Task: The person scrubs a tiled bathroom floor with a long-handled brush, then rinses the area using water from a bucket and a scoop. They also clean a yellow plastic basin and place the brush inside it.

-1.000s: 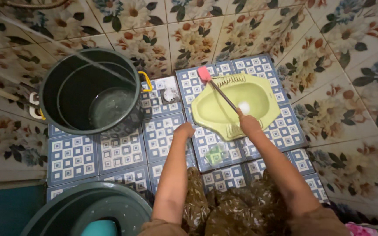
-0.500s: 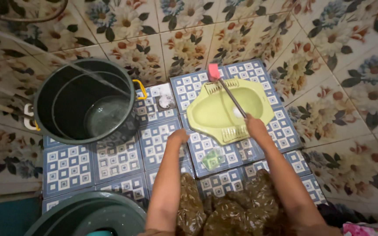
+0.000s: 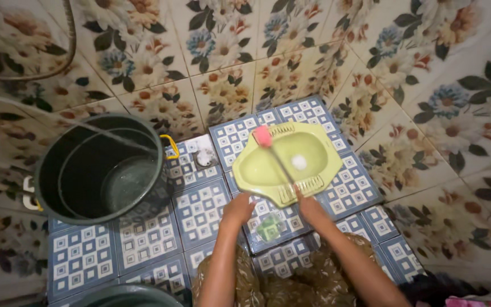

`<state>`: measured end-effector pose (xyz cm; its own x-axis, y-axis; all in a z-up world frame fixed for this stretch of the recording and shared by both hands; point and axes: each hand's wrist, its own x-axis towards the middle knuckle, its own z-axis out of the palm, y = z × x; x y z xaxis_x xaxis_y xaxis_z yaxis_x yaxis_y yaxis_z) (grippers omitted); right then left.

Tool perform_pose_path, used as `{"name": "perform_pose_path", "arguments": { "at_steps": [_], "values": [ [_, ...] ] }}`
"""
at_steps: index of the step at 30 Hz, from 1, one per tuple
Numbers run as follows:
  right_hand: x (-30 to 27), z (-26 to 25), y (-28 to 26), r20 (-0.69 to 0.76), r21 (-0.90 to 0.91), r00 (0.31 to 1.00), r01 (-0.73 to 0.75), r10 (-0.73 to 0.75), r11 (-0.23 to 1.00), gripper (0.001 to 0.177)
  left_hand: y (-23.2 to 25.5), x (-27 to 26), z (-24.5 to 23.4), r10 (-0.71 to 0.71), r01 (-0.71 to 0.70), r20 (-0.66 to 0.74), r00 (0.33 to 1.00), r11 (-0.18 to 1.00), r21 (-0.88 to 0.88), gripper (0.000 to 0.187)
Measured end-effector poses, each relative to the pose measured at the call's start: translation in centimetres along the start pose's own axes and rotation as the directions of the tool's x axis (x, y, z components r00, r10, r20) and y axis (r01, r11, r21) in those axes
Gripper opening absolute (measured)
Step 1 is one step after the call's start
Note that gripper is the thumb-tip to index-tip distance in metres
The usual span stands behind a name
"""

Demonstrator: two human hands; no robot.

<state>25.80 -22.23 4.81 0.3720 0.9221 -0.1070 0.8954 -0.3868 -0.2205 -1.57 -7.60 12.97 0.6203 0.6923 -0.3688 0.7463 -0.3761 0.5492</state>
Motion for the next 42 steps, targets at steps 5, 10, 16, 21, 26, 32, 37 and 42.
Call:
{"name": "perform_pose_path", "arguments": {
  "at_steps": [5,10,16,21,26,32,37,42],
  "values": [
    [0.3,-0.7,0.0,0.132,0.032,0.976,-0.179,0.174,0.983,0.069,-1.2,-2.4,-0.9,-0.242,0.231,0.124,0.962,0.968,0.097,0.040],
    [1.7,-1.9,0.2,0.169,-0.017,0.985,0.048,-0.045,0.999,0.076,-2.6,-0.2,1.0,-0.168,0.152,0.125,0.978,0.979,0.134,0.042],
    [0.4,-2.8,0.8,0.065,0.065,0.956,-0.290,0.286,0.955,0.071,-5.4,2.6,4.2,-0.286,0.243,0.225,0.931,0.949,0.202,0.042],
    [-0.4,-2.9,2.0,0.170,0.024,0.984,-0.067,0.062,0.997,0.076,-5.1,4.2,5.4,-0.242,0.222,0.181,0.953,0.967,0.123,0.046],
    [-0.2,-2.0,2.1,0.043,0.052,0.954,-0.299,0.297,0.953,0.065,-5.2,4.2,6.0,-0.268,0.221,0.240,0.933,0.953,0.206,0.047],
    [0.5,-2.5,2.3,0.091,-0.003,0.996,0.012,-0.012,1.000,0.062,-6.0,4.9,7.0,-0.224,0.180,0.223,0.949,0.963,0.202,0.047],
    [-0.4,-2.7,3.2,-0.058,0.063,0.978,-0.198,0.202,0.978,0.060,-5.9,4.5,7.2,-0.258,0.210,0.257,0.931,0.957,0.199,0.045],
    [-0.2,-2.5,3.2,0.066,-0.040,0.997,-0.023,0.026,0.999,0.039,-5.6,4.3,6.6,-0.256,0.218,0.235,0.938,0.960,0.175,0.046]
  ]
}}
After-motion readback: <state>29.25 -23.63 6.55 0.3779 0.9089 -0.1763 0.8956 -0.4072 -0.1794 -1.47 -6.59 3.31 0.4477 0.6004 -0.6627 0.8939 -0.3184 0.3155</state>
